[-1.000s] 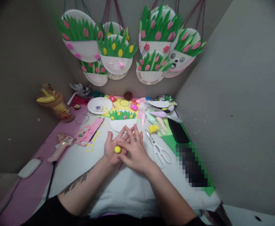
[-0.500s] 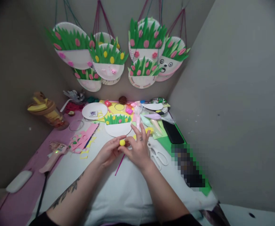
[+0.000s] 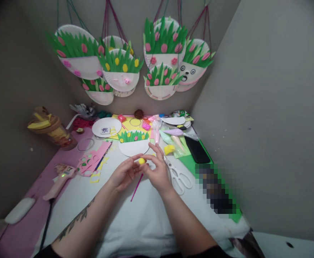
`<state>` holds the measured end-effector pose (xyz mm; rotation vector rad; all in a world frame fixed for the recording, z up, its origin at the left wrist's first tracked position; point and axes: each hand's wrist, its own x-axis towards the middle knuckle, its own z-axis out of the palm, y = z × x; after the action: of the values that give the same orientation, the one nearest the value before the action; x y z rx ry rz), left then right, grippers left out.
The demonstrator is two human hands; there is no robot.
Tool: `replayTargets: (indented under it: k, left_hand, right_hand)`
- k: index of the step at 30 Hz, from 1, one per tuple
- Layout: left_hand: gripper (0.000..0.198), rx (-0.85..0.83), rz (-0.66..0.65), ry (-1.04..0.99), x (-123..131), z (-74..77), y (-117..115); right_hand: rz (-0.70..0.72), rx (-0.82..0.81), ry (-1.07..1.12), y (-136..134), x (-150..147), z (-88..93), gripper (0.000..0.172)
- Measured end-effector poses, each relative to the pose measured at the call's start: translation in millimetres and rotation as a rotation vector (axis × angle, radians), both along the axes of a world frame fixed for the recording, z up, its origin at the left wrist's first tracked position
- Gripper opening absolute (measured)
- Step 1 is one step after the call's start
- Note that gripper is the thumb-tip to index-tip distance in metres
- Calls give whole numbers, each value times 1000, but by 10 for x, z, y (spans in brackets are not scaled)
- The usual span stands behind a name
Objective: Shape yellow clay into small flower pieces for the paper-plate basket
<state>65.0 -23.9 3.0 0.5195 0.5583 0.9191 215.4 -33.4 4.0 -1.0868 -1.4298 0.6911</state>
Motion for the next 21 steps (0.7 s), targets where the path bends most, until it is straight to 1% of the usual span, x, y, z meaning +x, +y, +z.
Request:
replayTargets:
  k: [3,4,5,7,9,11,15,18,21]
  left_hand:
    - [36,-7,45,63,0,-3,15]
    - [33,-10,66,83,2,-11,24]
    - [31,-14,86,97,5,-22,33]
    - [28,-22,114,112,17,-43,51]
    - [27,-33,123,121,34,-56,63]
    - [26,-38,122,135,49,-59,65]
    - [25,-7,109,162,67,-61,53]
    - [24,10,90,182,73,-71,43]
    - [26,15,67,197,74,-72,34]
  right_hand:
    - [109,-387,673,63,-58,-82,26]
    - [129,-502,857,85,-67,-97,27]
    - [145,-600,997,105,-68,-104,26]
    - [161,-736,1166,135,-51,-95,23]
    - [172,-814,1243,150,-26,-69,26]
    - [165,-849,1274,153,-10,-46,30]
    - [176,-845,1257,152,-24,-51,30]
    - [211,-824,1189,154,-51,-105,28]
    - [225,-747,999,144,-70,-162,32]
